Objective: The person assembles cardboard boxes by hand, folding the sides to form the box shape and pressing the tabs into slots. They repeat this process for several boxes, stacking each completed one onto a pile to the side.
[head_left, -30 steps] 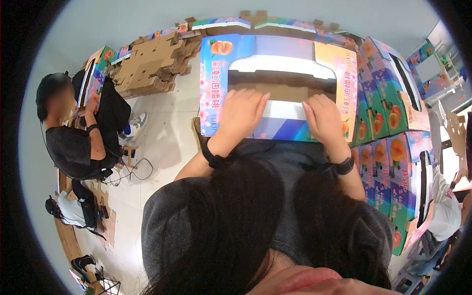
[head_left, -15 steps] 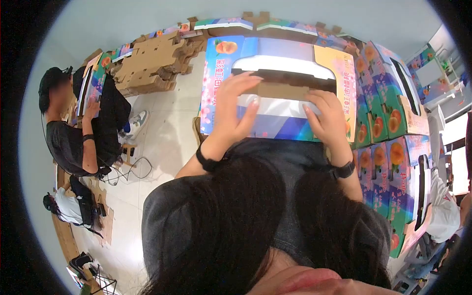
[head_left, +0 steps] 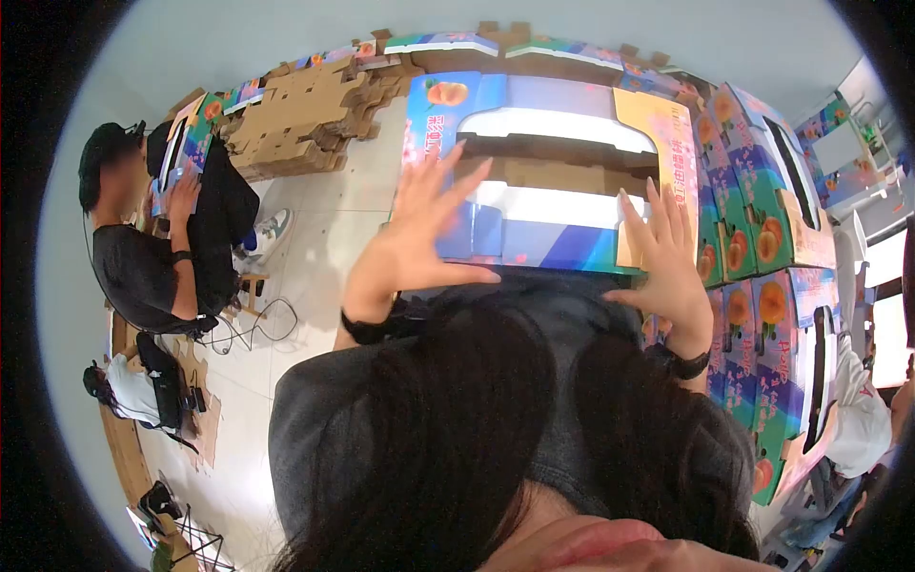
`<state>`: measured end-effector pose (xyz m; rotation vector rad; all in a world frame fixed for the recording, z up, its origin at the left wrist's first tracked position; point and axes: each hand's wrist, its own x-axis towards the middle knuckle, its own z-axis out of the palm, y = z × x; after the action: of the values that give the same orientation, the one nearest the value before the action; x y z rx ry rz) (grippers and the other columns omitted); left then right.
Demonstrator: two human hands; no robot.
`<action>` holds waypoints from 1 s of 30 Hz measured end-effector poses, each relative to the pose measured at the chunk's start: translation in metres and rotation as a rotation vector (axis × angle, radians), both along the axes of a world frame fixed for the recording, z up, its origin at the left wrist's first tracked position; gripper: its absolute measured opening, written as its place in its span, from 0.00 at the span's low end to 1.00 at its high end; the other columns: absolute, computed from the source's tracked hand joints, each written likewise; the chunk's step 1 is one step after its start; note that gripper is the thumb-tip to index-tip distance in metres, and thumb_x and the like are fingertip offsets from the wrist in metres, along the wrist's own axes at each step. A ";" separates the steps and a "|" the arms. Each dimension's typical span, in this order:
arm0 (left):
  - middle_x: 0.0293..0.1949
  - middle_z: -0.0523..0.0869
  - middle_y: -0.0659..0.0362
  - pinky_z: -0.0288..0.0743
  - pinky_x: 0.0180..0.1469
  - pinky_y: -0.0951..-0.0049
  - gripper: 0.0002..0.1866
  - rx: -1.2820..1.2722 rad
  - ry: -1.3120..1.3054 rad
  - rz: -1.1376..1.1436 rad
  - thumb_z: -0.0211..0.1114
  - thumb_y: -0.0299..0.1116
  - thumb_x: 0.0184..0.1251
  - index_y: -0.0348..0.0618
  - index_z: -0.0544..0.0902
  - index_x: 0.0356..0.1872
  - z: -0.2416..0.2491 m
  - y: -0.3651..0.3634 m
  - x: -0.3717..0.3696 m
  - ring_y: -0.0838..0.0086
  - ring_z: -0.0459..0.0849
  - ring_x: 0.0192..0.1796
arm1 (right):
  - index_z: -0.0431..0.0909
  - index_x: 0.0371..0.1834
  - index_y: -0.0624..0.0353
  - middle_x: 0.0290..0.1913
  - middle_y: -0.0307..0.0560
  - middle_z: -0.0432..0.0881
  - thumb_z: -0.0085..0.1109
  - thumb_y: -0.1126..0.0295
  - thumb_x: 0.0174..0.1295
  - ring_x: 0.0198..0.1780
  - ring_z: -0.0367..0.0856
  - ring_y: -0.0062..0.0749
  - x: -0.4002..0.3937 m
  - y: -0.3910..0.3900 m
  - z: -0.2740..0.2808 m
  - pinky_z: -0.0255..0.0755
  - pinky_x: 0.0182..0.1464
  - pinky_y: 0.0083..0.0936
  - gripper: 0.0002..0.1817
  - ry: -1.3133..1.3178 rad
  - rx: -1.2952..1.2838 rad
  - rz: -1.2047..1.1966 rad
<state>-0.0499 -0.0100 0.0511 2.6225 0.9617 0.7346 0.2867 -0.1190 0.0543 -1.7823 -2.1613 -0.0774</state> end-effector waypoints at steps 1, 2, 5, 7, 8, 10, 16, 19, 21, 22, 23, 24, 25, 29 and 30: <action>0.83 0.57 0.48 0.40 0.82 0.37 0.61 0.042 0.049 0.052 0.86 0.49 0.36 0.58 0.67 0.80 -0.010 -0.001 0.008 0.46 0.50 0.85 | 0.62 0.82 0.44 0.83 0.59 0.57 0.85 0.62 0.38 0.85 0.45 0.61 -0.001 0.000 -0.003 0.39 0.85 0.55 0.62 -0.033 -0.045 -0.041; 0.84 0.54 0.47 0.39 0.82 0.36 0.63 0.086 0.097 0.101 0.86 0.50 0.34 0.60 0.65 0.81 -0.021 -0.001 0.017 0.45 0.47 0.85 | 0.60 0.83 0.43 0.82 0.58 0.57 0.85 0.63 0.37 0.85 0.44 0.60 -0.001 0.003 -0.006 0.39 0.85 0.55 0.62 -0.043 -0.041 -0.036; 0.85 0.51 0.46 0.37 0.81 0.34 0.65 0.146 0.129 0.157 0.86 0.51 0.33 0.63 0.63 0.82 -0.031 0.001 0.028 0.43 0.43 0.86 | 0.58 0.84 0.43 0.82 0.58 0.58 0.84 0.66 0.37 0.86 0.44 0.60 0.003 0.009 -0.014 0.38 0.85 0.55 0.63 -0.067 -0.019 -0.033; 0.85 0.50 0.46 0.37 0.81 0.33 0.65 0.134 0.154 0.156 0.86 0.51 0.34 0.62 0.62 0.82 -0.031 0.003 0.026 0.44 0.43 0.86 | 0.59 0.83 0.43 0.82 0.58 0.58 0.83 0.67 0.39 0.86 0.45 0.60 0.005 0.010 -0.016 0.38 0.85 0.56 0.62 -0.074 0.013 -0.019; 0.85 0.50 0.46 0.37 0.81 0.33 0.65 0.143 0.147 0.154 0.86 0.51 0.34 0.62 0.62 0.82 -0.032 0.002 0.026 0.44 0.43 0.86 | 0.59 0.83 0.43 0.82 0.58 0.59 0.82 0.67 0.39 0.85 0.45 0.60 0.004 0.010 -0.017 0.39 0.84 0.56 0.61 -0.088 0.011 -0.032; 0.85 0.50 0.46 0.37 0.81 0.33 0.65 0.164 0.140 0.151 0.86 0.51 0.35 0.62 0.62 0.83 -0.035 0.001 0.025 0.44 0.43 0.86 | 0.59 0.83 0.43 0.81 0.58 0.59 0.81 0.68 0.41 0.85 0.46 0.60 0.001 0.011 -0.019 0.39 0.84 0.57 0.60 -0.107 0.009 -0.056; 0.84 0.55 0.48 0.38 0.82 0.35 0.63 0.164 0.117 0.124 0.85 0.50 0.35 0.61 0.64 0.81 -0.034 0.002 0.025 0.45 0.44 0.86 | 0.60 0.83 0.43 0.80 0.57 0.61 0.81 0.68 0.41 0.85 0.47 0.60 0.001 0.013 -0.019 0.40 0.84 0.57 0.59 -0.118 0.049 -0.044; 0.83 0.59 0.50 0.39 0.82 0.35 0.62 0.170 0.097 0.115 0.85 0.49 0.35 0.60 0.66 0.81 -0.033 0.004 0.025 0.46 0.45 0.86 | 0.60 0.83 0.43 0.80 0.57 0.61 0.81 0.68 0.41 0.85 0.47 0.59 0.001 0.012 -0.017 0.40 0.84 0.57 0.59 -0.121 0.036 -0.049; 0.82 0.60 0.51 0.39 0.82 0.35 0.62 0.176 0.098 0.119 0.85 0.48 0.34 0.60 0.66 0.80 -0.033 0.004 0.025 0.46 0.45 0.86 | 0.60 0.82 0.43 0.80 0.56 0.62 0.81 0.67 0.41 0.85 0.47 0.59 0.001 0.013 -0.017 0.41 0.84 0.57 0.59 -0.108 0.042 -0.044; 0.82 0.61 0.52 0.39 0.82 0.35 0.62 0.179 0.099 0.120 0.85 0.47 0.33 0.60 0.66 0.80 -0.032 0.004 0.025 0.46 0.46 0.86 | 0.60 0.82 0.43 0.80 0.56 0.62 0.81 0.67 0.41 0.85 0.47 0.59 0.001 0.013 -0.018 0.41 0.84 0.57 0.59 -0.101 0.046 -0.042; 0.81 0.62 0.52 0.39 0.82 0.35 0.62 0.185 0.093 0.121 0.85 0.48 0.33 0.60 0.67 0.80 -0.032 0.004 0.025 0.46 0.46 0.86 | 0.60 0.82 0.43 0.80 0.56 0.62 0.81 0.67 0.41 0.85 0.47 0.59 0.001 0.013 -0.018 0.41 0.84 0.57 0.59 -0.099 0.050 -0.038; 0.81 0.63 0.52 0.39 0.82 0.35 0.62 0.191 0.087 0.120 0.85 0.48 0.33 0.60 0.67 0.80 -0.033 0.004 0.026 0.46 0.46 0.86 | 0.60 0.82 0.43 0.79 0.56 0.62 0.81 0.67 0.41 0.85 0.47 0.59 0.001 0.013 -0.018 0.40 0.84 0.56 0.59 -0.096 0.054 -0.035; 0.81 0.64 0.52 0.39 0.82 0.35 0.62 0.197 0.081 0.120 0.85 0.48 0.33 0.60 0.67 0.80 -0.033 0.004 0.026 0.46 0.47 0.86 | 0.60 0.83 0.43 0.79 0.56 0.63 0.81 0.67 0.41 0.85 0.47 0.59 0.002 0.013 -0.018 0.40 0.84 0.56 0.59 -0.093 0.059 -0.033; 0.79 0.66 0.52 0.39 0.82 0.36 0.61 0.209 0.093 0.123 0.84 0.49 0.33 0.59 0.68 0.80 -0.033 0.005 0.026 0.46 0.48 0.85 | 0.62 0.82 0.43 0.78 0.55 0.65 0.82 0.64 0.38 0.84 0.49 0.57 0.002 0.014 -0.018 0.41 0.84 0.55 0.60 -0.105 0.076 -0.045; 0.79 0.66 0.52 0.39 0.82 0.36 0.61 0.211 0.096 0.126 0.84 0.50 0.33 0.59 0.68 0.80 -0.033 0.005 0.026 0.46 0.49 0.85 | 0.62 0.81 0.43 0.78 0.55 0.65 0.83 0.63 0.37 0.84 0.50 0.57 0.001 0.017 -0.021 0.41 0.84 0.55 0.60 -0.115 0.106 -0.050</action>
<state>-0.0238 -0.0047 0.0183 2.8224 1.1426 0.7848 0.2880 -0.1024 0.0328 -1.8117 -2.1469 -0.3075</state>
